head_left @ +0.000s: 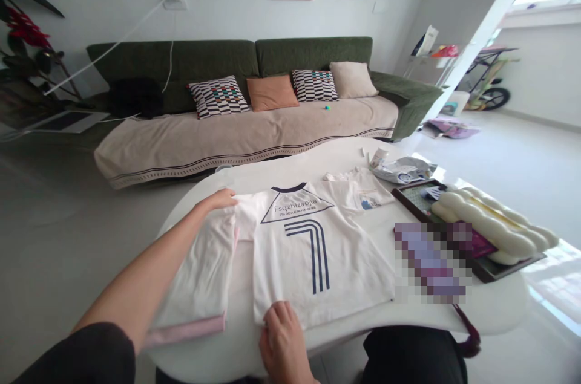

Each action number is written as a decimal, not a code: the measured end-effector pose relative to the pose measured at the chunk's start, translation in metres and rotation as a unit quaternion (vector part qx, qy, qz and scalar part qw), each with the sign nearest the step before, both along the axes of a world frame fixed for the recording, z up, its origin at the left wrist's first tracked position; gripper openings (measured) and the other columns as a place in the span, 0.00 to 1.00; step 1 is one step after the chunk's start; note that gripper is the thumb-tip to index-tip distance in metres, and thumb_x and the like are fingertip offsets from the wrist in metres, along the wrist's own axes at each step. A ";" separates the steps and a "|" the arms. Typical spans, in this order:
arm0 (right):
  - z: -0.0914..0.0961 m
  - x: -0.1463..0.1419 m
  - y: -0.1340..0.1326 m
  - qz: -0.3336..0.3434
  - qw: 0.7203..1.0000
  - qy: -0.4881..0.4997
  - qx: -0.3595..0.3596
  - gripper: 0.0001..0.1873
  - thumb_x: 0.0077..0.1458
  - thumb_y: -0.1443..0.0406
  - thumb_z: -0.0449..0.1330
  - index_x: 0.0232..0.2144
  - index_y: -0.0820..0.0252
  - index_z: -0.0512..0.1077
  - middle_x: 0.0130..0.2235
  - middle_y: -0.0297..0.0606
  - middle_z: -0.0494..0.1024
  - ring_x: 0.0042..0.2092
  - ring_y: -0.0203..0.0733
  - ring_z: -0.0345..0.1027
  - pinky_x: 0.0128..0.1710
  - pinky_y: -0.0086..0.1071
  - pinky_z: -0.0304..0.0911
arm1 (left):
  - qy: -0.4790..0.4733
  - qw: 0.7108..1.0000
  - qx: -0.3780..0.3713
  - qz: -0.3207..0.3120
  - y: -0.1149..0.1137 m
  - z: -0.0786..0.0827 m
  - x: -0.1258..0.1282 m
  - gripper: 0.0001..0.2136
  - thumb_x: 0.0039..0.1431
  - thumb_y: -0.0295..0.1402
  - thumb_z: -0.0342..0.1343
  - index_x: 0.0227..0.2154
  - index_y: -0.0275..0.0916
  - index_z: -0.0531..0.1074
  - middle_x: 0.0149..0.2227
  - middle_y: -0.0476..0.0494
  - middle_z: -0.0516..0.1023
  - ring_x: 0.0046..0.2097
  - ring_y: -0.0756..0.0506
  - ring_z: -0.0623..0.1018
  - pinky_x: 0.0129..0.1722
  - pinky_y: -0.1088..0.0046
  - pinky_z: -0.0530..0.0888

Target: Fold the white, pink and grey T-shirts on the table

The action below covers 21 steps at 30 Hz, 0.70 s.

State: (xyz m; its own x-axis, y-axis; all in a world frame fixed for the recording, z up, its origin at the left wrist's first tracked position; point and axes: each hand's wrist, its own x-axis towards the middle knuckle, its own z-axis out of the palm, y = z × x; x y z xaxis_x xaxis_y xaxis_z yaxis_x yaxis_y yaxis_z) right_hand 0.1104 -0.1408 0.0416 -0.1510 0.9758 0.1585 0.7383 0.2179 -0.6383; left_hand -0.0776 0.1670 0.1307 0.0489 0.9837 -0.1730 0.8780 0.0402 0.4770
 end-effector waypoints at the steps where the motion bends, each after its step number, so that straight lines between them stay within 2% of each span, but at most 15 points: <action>1: 0.008 0.003 0.001 -0.026 0.999 0.034 -0.011 0.08 0.45 0.76 0.50 0.26 0.60 0.64 0.30 0.37 0.69 0.34 0.40 0.64 0.33 0.32 0.60 | -0.009 1.000 0.004 -0.013 0.001 0.006 0.005 0.09 0.39 0.30 0.58 0.27 0.36 0.73 0.36 0.44 0.77 0.42 0.42 0.74 0.39 0.75 0.69; 4: 0.026 0.014 0.005 -0.046 0.992 0.111 -0.037 0.09 0.48 0.76 0.47 0.29 0.59 0.61 0.28 0.33 0.67 0.30 0.35 0.63 0.30 0.27 0.58 | -0.025 0.999 -0.001 -0.021 0.005 0.016 0.018 0.14 0.41 0.33 0.58 0.34 0.35 0.72 0.39 0.43 0.76 0.41 0.43 0.75 0.36 0.76 0.70; 7: 0.030 0.022 0.006 0.006 0.993 0.107 -0.050 0.14 0.42 0.79 0.46 0.30 0.59 0.61 0.29 0.34 0.69 0.31 0.36 0.64 0.32 0.27 0.57 | -0.029 0.999 -0.033 0.022 0.003 0.014 0.020 0.13 0.41 0.31 0.57 0.33 0.35 0.71 0.29 0.44 0.76 0.29 0.45 0.76 0.27 0.75 0.70; 10: 0.025 0.023 0.006 0.050 0.994 0.072 -0.065 0.17 0.34 0.80 0.47 0.28 0.60 0.62 0.31 0.37 0.70 0.34 0.39 0.65 0.33 0.28 0.58 | -0.039 0.993 -0.074 0.083 -0.006 0.002 0.013 0.07 0.41 0.29 0.58 0.26 0.35 0.70 0.18 0.49 0.71 0.21 0.47 0.73 0.21 0.75 0.68; 13: 0.021 0.023 0.009 0.052 0.991 0.091 -0.083 0.12 0.36 0.78 0.50 0.25 0.59 0.61 0.29 0.37 0.69 0.33 0.40 0.65 0.32 0.29 0.58 | -0.069 0.983 -0.104 0.136 -0.013 -0.005 0.009 0.03 0.45 0.28 0.56 0.22 0.35 0.67 0.13 0.52 0.65 0.17 0.49 0.69 0.19 0.76 0.67; 15: 0.020 0.027 0.011 0.024 0.981 0.163 -0.105 0.07 0.42 0.74 0.51 0.25 0.58 0.60 0.27 0.34 0.68 0.30 0.38 0.63 0.29 0.27 0.58 | -0.100 0.976 -0.114 0.155 -0.010 -0.002 0.013 0.04 0.48 0.28 0.55 0.23 0.35 0.66 0.13 0.54 0.63 0.17 0.52 0.68 0.21 0.77 0.68; 18: 0.017 0.043 0.012 -0.047 0.943 0.303 -0.133 0.05 0.49 0.66 0.50 0.24 0.57 0.57 0.23 0.30 0.62 0.25 0.33 0.60 0.22 0.23 0.55 | -0.158 0.968 -0.120 0.151 0.006 0.014 0.038 0.03 0.52 0.29 0.53 0.28 0.35 0.66 0.15 0.56 0.64 0.19 0.54 0.68 0.25 0.78 0.70; 21: 0.004 0.064 0.010 -0.080 0.919 0.362 -0.133 0.07 0.50 0.63 0.51 0.24 0.57 0.56 0.22 0.28 0.61 0.22 0.31 0.58 0.20 0.22 0.54 | -0.201 0.964 -0.123 0.124 0.029 0.024 0.085 0.04 0.54 0.29 0.53 0.33 0.36 0.67 0.18 0.55 0.68 0.21 0.54 0.71 0.27 0.79 0.71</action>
